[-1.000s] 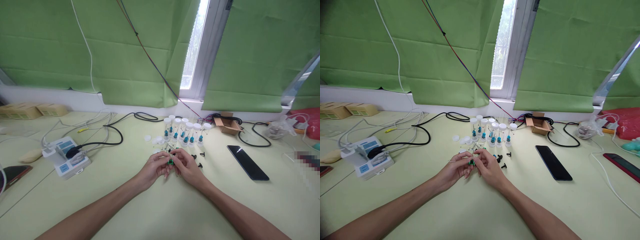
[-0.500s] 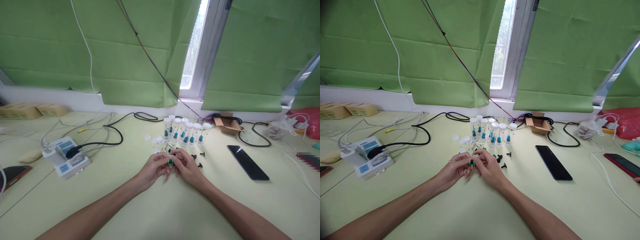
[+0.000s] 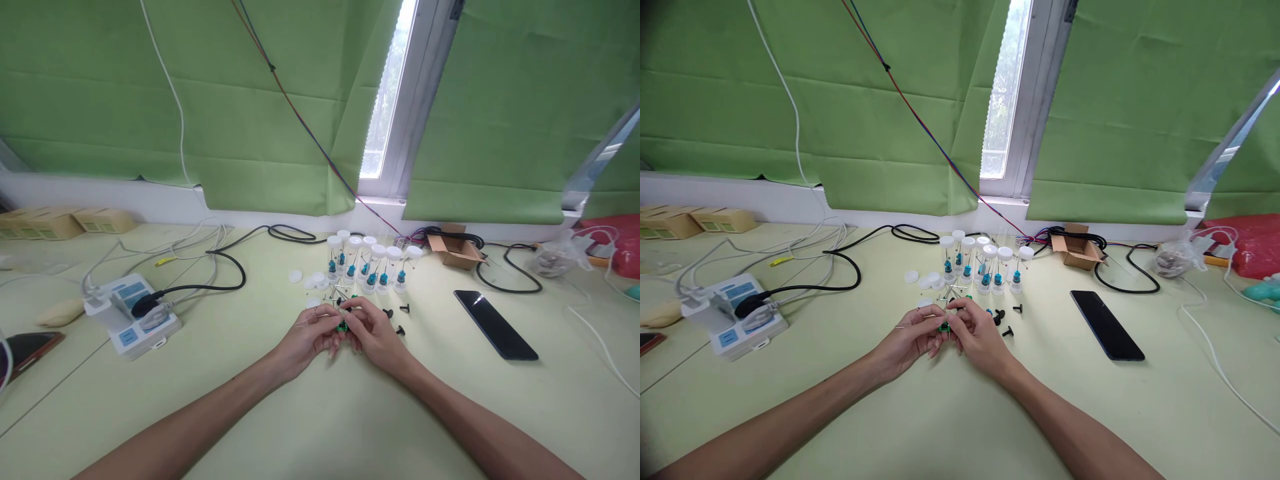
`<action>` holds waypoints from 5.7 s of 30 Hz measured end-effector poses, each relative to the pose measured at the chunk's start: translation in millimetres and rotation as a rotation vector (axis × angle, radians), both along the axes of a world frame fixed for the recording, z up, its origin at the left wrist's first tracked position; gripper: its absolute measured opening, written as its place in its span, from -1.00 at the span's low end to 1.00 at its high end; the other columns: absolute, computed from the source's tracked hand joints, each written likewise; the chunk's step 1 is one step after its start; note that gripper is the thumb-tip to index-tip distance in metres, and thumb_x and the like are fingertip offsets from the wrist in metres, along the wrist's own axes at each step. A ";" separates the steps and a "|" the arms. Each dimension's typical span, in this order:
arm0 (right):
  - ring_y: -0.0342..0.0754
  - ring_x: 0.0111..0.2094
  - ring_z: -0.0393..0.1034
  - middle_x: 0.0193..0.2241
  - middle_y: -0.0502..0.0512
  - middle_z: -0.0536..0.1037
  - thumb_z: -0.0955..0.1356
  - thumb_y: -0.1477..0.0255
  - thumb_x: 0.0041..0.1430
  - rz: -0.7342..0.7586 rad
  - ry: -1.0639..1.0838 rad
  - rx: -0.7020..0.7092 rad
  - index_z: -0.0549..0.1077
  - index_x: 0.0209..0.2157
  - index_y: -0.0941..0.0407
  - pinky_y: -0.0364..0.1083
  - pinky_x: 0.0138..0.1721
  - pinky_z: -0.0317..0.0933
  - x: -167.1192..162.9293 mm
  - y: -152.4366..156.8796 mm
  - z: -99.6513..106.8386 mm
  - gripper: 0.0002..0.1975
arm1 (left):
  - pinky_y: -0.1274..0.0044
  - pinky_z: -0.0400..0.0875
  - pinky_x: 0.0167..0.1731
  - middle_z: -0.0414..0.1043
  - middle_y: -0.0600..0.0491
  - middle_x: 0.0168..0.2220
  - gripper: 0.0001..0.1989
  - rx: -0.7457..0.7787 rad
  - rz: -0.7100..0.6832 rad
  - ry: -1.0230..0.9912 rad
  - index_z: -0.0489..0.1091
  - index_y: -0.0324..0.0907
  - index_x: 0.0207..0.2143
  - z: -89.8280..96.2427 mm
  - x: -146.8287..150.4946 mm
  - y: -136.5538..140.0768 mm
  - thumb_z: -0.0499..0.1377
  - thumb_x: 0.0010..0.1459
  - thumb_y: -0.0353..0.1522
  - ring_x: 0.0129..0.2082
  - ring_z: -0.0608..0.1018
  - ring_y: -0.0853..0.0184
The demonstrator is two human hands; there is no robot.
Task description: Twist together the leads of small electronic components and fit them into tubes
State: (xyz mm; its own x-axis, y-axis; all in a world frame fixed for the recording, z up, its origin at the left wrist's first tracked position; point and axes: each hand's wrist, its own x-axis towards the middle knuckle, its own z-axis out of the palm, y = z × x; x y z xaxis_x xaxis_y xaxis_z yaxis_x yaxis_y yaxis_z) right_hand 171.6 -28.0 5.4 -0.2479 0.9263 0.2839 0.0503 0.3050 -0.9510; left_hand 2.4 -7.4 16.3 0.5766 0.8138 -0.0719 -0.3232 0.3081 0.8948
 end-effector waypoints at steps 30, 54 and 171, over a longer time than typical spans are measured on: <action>-0.19 -0.65 0.23 -0.59 -0.10 0.39 0.27 0.18 0.30 0.007 0.022 -0.012 0.32 -0.13 0.09 -0.19 -0.61 0.14 -1.6 -0.5 0.9 -0.72 | 0.62 0.36 -0.60 0.43 0.03 -0.52 -0.86 -0.001 0.002 0.019 0.44 -0.25 -0.32 -1.7 -0.3 0.0 0.24 0.14 -0.33 -0.61 0.41 0.47; -0.16 -0.54 0.29 -0.48 -0.04 0.37 0.26 0.25 0.30 -0.095 -0.057 0.048 0.37 -0.15 0.11 -0.15 -0.50 0.21 -1.1 -1.1 2.5 -0.77 | 0.63 0.33 -0.63 0.45 0.07 -0.52 -0.80 -0.013 0.085 0.033 0.31 -0.18 -0.26 -1.0 0.1 0.7 0.26 0.13 -0.32 -0.62 0.39 0.48; 0.04 -0.16 0.47 -0.17 0.23 0.59 0.34 0.44 0.15 -0.729 -1.060 0.228 0.53 -0.09 0.17 -0.07 -0.11 0.27 116.9 147.8 135.9 -0.71 | 0.51 -0.05 -0.62 0.04 0.20 -0.67 -0.66 1.576 0.084 0.787 0.02 -0.16 -0.61 -11.4 -3.3 -27.8 0.00 0.24 -0.45 -0.68 0.09 0.47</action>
State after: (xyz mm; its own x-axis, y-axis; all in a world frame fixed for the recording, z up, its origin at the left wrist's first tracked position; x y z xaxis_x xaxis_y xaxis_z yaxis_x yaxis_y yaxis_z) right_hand 288.5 119.8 141.3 0.0891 0.8986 0.4295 0.9598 0.0378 -0.2783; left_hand -0.9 -35.3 4.9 0.7516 0.3995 0.5249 0.3238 -0.9167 0.2341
